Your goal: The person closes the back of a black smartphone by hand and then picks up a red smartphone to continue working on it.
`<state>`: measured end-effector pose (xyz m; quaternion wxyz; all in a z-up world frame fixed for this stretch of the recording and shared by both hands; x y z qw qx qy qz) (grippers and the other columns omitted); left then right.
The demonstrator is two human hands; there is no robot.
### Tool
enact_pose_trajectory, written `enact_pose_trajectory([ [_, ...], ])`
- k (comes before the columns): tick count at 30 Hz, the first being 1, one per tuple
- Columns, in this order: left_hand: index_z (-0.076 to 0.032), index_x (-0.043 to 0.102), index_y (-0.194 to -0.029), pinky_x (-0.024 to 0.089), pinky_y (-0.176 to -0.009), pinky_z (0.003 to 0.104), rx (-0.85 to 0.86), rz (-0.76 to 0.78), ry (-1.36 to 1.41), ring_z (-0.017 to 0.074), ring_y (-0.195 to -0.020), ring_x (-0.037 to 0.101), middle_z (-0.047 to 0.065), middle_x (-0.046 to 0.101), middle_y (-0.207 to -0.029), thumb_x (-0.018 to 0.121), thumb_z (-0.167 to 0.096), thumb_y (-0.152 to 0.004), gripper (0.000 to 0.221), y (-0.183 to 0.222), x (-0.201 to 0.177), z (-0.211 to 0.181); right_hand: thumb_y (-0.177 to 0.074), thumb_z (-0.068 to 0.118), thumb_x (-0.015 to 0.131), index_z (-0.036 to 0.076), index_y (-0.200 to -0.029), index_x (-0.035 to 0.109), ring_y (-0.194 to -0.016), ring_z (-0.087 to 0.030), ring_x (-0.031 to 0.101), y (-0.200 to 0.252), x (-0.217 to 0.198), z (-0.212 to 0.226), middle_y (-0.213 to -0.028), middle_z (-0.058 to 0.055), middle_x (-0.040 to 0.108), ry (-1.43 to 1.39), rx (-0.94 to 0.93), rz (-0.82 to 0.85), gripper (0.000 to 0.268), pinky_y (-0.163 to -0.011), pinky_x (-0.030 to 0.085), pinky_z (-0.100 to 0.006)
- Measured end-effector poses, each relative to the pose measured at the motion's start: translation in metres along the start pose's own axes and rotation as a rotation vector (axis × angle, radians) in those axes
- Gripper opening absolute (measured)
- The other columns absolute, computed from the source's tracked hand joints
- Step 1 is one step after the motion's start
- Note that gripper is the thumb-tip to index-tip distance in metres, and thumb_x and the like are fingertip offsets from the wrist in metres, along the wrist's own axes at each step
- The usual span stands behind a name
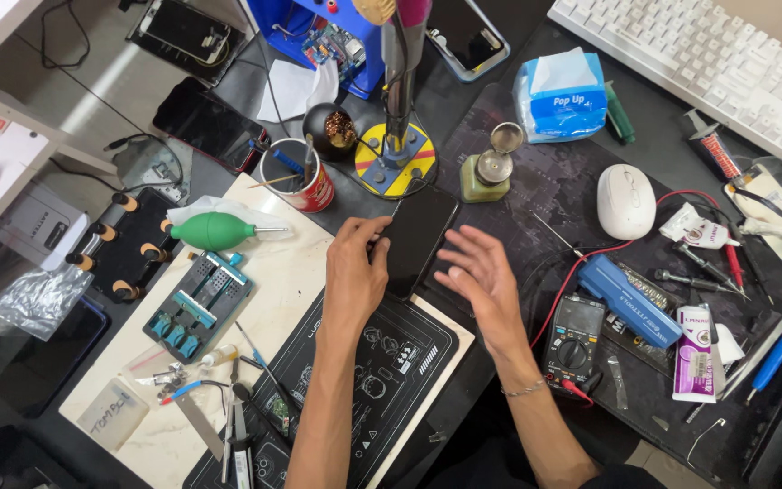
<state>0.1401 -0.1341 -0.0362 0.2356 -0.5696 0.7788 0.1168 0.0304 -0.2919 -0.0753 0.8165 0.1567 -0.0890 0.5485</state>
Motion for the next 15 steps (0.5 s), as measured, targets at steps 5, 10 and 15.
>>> enact_pose_trajectory([
  [5,-0.001,0.071,-0.116,0.056,-0.083,0.037,0.021,0.019,0.001,0.0284,-0.093,0.072,0.015,0.071,-0.104,0.066,0.000,-0.091,0.026,-0.001,-0.001,0.000,-0.090,0.001,0.072,0.002,-0.146,0.043,-0.141,-0.030,0.052,-0.015,0.005,-0.003,-0.149,-0.019,0.050,0.447,-0.370,-0.420,0.063,-0.115,0.048,-0.047],
  [10,-0.001,0.069,-0.119,0.056,-0.084,0.038,0.049,0.053,0.003,0.0304,-0.096,0.072,0.016,0.071,-0.106,0.066,-0.004,-0.093,0.026,0.000,-0.002,-0.001,-0.089,0.001,0.076,0.000,-0.158,0.028,-0.151,-0.036,0.038,-0.044,0.008,-0.001,-0.159,-0.022,0.037,0.567,-0.517,-0.509,0.084,-0.126,0.031,-0.048],
  [15,-0.001,0.068,-0.121,0.055,-0.084,0.040,0.038,0.093,-0.018,0.0328,-0.094,0.071,0.017,0.071,-0.109,0.065,-0.010,-0.095,0.027,0.002,-0.005,-0.001,-0.088,0.007,0.080,-0.001,-0.158,0.028,-0.149,-0.037,0.044,-0.058,0.013,0.001,-0.156,-0.024,0.044,0.710,-0.493,-0.556,0.088,-0.125,0.034,-0.043],
])
Point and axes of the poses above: each hand's wrist, its own y-axis away from the middle knuckle, its own x-axis out of the palm, z = x × y, the point moved 1 cm from there along -y, towards the middle knuckle
